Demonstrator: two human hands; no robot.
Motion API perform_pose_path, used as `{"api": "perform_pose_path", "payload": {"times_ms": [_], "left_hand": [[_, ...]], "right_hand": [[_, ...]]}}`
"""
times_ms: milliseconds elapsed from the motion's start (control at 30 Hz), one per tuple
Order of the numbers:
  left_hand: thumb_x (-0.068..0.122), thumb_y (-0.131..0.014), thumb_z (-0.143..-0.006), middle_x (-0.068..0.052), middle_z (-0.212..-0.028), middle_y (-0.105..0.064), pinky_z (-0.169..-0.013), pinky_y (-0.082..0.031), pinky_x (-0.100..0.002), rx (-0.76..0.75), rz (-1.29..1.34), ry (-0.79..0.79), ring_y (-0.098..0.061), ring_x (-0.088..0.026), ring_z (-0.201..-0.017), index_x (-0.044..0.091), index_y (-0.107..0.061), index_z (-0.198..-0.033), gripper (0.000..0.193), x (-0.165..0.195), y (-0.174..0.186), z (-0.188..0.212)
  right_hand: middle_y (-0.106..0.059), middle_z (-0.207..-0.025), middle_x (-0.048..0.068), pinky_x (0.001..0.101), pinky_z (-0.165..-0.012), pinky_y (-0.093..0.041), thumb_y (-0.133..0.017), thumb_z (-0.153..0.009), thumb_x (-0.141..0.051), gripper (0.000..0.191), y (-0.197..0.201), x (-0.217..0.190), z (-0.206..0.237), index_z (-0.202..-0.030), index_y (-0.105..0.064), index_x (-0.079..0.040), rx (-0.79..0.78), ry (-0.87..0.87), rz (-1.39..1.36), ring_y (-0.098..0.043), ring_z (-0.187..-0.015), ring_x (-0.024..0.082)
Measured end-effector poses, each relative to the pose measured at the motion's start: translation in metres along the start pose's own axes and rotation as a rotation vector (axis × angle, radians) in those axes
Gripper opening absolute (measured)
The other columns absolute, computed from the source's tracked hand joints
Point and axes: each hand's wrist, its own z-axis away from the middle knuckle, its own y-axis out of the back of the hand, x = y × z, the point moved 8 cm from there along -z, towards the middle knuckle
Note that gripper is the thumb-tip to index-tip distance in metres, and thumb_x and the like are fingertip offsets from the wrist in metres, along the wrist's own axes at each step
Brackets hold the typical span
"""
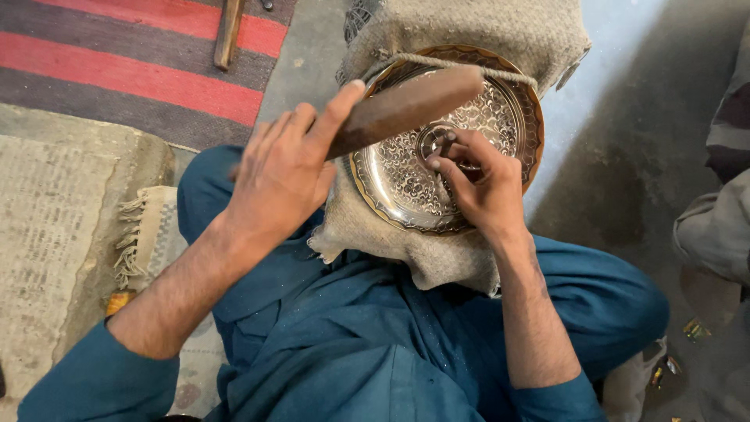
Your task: The person sits cross-legged on the floor with a decorative brass plate resting on a cloth cushion, holds a chisel against the plate's surface with one hand, and strikes the chisel with a wooden mallet held in the other hand to engrave ornamental patterns. They reposition the chisel across the plate and rotate the plate as they work.
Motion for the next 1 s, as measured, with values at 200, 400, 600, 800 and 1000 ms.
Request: {"api": "perform_pose_path", "payload": {"times_ms": [200, 400, 600, 800, 1000], "left_hand": [[0.0, -0.065, -0.084, -0.013, -0.103, -0.054, -0.086, -0.044, -0.049, -0.003, -0.028, 0.008, -0.057, -0.035, -0.097, 0.013, -0.043, -0.159, 0.079, -0.003, 0.0, 0.001], [0.0, -0.067, -0.084, -0.012, -0.104, -0.055, -0.087, -0.044, -0.049, 0.002, -0.009, -0.007, -0.057, -0.035, -0.098, 0.014, -0.042, -0.159, 0.08, -0.006, -0.004, 0.001], [-0.001, -0.067, -0.082, -0.011, -0.104, -0.056, -0.087, -0.044, -0.049, 0.004, 0.038, 0.005, -0.059, -0.035, -0.099, 0.014, -0.041, -0.159, 0.083, -0.008, -0.006, 0.004], [-0.001, -0.067, -0.083, -0.011, -0.104, -0.057, -0.086, -0.044, -0.049, -0.003, 0.026, 0.002, -0.06, -0.034, -0.099, 0.015, -0.04, -0.16, 0.083, -0.008, -0.006, 0.002], [0.001, -0.067, -0.08, -0.011, -0.103, -0.056, -0.084, -0.044, -0.049, 0.018, 0.038, -0.011, -0.059, -0.035, -0.098, 0.014, -0.04, -0.159, 0.084, -0.003, -0.002, 0.005]], "right_hand": [[-0.077, -0.089, 0.005, 0.0258, -0.072, -0.059, -0.079, -0.093, -0.005, 0.027, 0.0, 0.005, -0.001, -0.117, -0.067, -0.003, -0.006, -0.055, 0.01, -0.071, -0.084, 0.007], [-0.077, -0.092, 0.005, 0.0257, -0.073, -0.059, -0.079, -0.093, -0.004, 0.029, 0.0, 0.001, -0.002, -0.119, -0.067, -0.004, 0.002, -0.017, 0.002, -0.072, -0.086, 0.007], [-0.078, -0.094, 0.006, 0.0273, -0.076, -0.059, -0.078, -0.093, -0.001, 0.029, -0.002, 0.0, -0.003, -0.12, -0.067, -0.003, 0.0, -0.005, -0.025, -0.073, -0.088, 0.009], [-0.077, -0.096, 0.008, 0.0282, -0.077, -0.059, -0.077, -0.093, 0.0, 0.028, 0.0, 0.0, -0.001, -0.119, -0.066, -0.002, -0.012, 0.022, -0.002, -0.075, -0.091, 0.011], [-0.075, -0.093, 0.007, 0.0282, -0.077, -0.058, -0.075, -0.093, 0.002, 0.03, -0.001, -0.003, 0.0, -0.121, -0.066, -0.002, -0.01, 0.026, -0.023, -0.073, -0.088, 0.012]]}}
